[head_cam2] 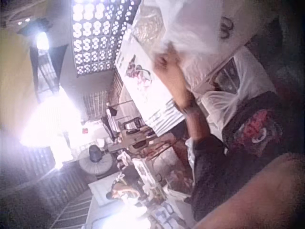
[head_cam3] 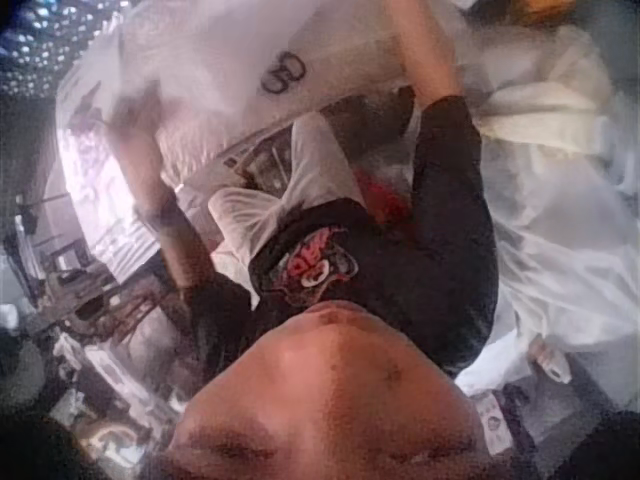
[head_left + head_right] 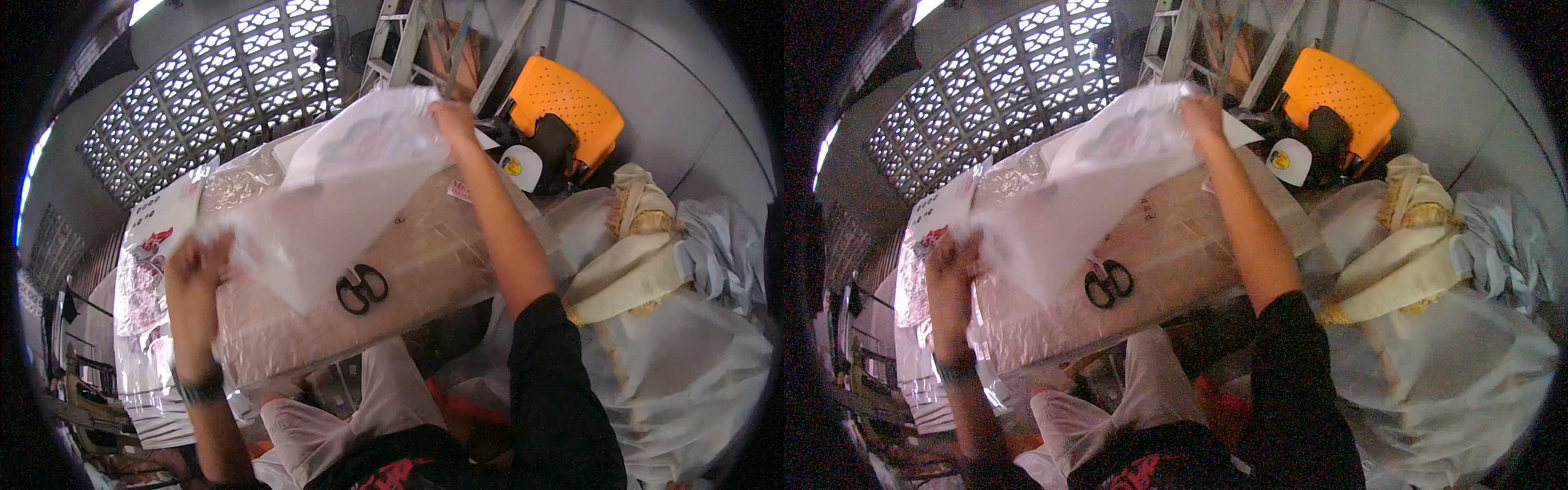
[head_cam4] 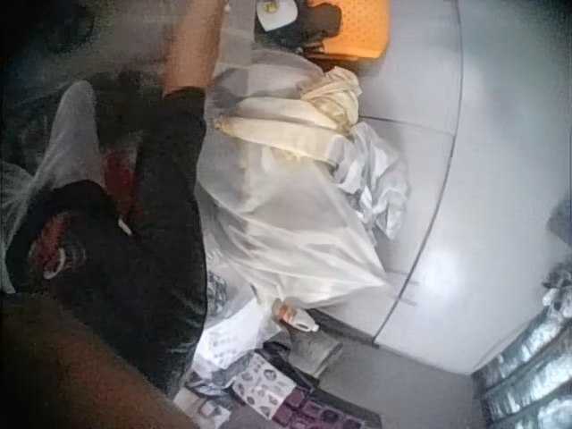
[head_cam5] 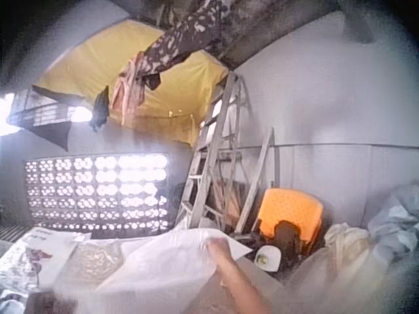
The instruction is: The person sits on the floor and uses scissors to cut the edges off a stack of clear plastic bags. They trim the top and side edges of each bag, then place the trimmed bags back on the pile.
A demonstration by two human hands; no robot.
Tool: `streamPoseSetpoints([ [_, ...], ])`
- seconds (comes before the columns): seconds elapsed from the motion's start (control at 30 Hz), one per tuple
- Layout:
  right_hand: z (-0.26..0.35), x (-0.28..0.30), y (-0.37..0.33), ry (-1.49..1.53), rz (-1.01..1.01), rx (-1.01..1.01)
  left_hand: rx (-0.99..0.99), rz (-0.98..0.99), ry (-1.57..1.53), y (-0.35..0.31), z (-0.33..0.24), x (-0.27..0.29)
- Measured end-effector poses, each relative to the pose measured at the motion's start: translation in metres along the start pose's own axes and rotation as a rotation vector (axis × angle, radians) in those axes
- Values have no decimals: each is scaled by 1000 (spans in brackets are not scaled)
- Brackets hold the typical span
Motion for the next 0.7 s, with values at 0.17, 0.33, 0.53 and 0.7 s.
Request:
streamPoseSetpoints([
  [0.17, -5, 68, 82, 5, -223, 27, -90, 186, -107, 130, -11, -59],
  [0.33, -60, 113, 116, -328, -167, -106, 13, 316, -142, 184, 48, -136],
  [0.53, -91, 119, 108, -552, -133, -96, 121, 308, -29, 198, 110, -172],
  [0.7, -91, 154, 109, -638, -295, -43, -39, 203, 160, 200, 100, -189],
])
Point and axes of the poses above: each hand's wrist, its own y-axis towards the middle knuckle, its own x-axis out of the back of the hand, z = x × y, the point moved 6 cm from there along y, towards the middle knuckle, and after that the axes turned 12 degrees about y, right-handed, at the moved point
